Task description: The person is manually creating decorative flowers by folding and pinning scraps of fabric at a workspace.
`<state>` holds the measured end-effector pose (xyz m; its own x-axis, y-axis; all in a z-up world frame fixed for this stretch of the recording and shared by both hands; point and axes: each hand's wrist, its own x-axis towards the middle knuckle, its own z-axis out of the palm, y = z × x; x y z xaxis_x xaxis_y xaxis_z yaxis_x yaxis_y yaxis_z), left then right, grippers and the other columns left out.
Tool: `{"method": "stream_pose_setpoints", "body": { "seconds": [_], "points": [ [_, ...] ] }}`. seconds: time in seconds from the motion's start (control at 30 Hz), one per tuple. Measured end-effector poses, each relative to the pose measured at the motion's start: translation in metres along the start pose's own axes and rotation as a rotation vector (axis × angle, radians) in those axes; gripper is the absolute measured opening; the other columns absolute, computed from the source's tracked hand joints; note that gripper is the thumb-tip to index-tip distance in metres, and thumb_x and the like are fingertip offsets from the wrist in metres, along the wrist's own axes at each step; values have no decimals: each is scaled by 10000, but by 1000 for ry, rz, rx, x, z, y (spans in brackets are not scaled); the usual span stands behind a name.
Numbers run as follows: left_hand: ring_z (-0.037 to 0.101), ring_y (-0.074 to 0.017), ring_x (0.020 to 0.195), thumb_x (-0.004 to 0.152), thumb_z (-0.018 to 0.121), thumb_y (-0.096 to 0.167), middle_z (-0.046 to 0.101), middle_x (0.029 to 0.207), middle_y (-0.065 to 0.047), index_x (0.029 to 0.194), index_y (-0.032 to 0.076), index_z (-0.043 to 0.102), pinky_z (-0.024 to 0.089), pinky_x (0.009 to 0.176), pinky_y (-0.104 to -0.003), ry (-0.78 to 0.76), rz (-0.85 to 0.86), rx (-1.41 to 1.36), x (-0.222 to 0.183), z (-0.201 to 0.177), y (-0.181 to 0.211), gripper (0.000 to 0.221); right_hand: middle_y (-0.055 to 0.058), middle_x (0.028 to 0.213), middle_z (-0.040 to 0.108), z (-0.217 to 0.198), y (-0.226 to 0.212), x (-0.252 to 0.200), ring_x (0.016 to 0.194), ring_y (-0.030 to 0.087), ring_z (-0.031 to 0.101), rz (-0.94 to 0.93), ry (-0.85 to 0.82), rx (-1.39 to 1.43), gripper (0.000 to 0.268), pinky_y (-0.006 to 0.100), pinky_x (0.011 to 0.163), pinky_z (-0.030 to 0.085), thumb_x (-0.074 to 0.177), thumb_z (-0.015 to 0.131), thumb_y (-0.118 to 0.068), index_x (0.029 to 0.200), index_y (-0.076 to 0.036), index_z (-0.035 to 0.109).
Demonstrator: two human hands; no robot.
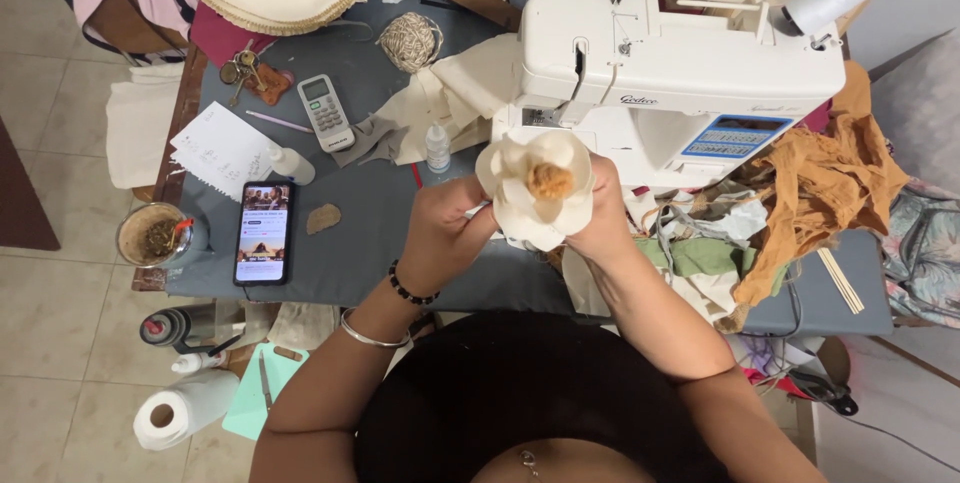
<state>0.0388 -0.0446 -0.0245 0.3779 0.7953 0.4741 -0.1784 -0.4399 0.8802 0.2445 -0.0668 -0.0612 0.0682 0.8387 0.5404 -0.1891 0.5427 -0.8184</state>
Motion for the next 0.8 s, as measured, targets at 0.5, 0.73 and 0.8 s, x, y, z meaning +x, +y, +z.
{"method": "stream_pose_setpoints", "body": {
  "seconds": [0.5, 0.73, 0.8],
  "points": [
    [743, -345, 930, 1004, 674, 233, 769, 982, -137, 1035, 47, 749, 603, 825, -437, -18, 283, 72, -11, -3, -14, 202, 146, 953, 600, 16, -23, 1, 809, 212, 598, 18, -95, -232, 322, 326, 828, 508, 816, 904, -253, 783, -24, 679],
    [736, -407, 909, 1051, 551, 310, 776, 1000, -169, 1003, 18, 749, 605, 799, -510, -100, 235, 93, -39, 5, -48, 356, 168, 971, 650, 0, 1, -13, 801, 266, 610, 3, -234, -212, 337, 363, 780, 498, 837, 876, -315, 801, -22, 715],
    [742, -376, 854, 978, 666, 131, 777, 940, -128, 1006, 26, 753, 605, 775, -473, -118, 182, 59, -52, 7, -67, 140, 156, 889, 656, -21, 30, -32, 735, 243, 585, 50, -239, -225, 341, 362, 758, 513, 795, 925, -269, 791, -5, 709]
  ]
}}
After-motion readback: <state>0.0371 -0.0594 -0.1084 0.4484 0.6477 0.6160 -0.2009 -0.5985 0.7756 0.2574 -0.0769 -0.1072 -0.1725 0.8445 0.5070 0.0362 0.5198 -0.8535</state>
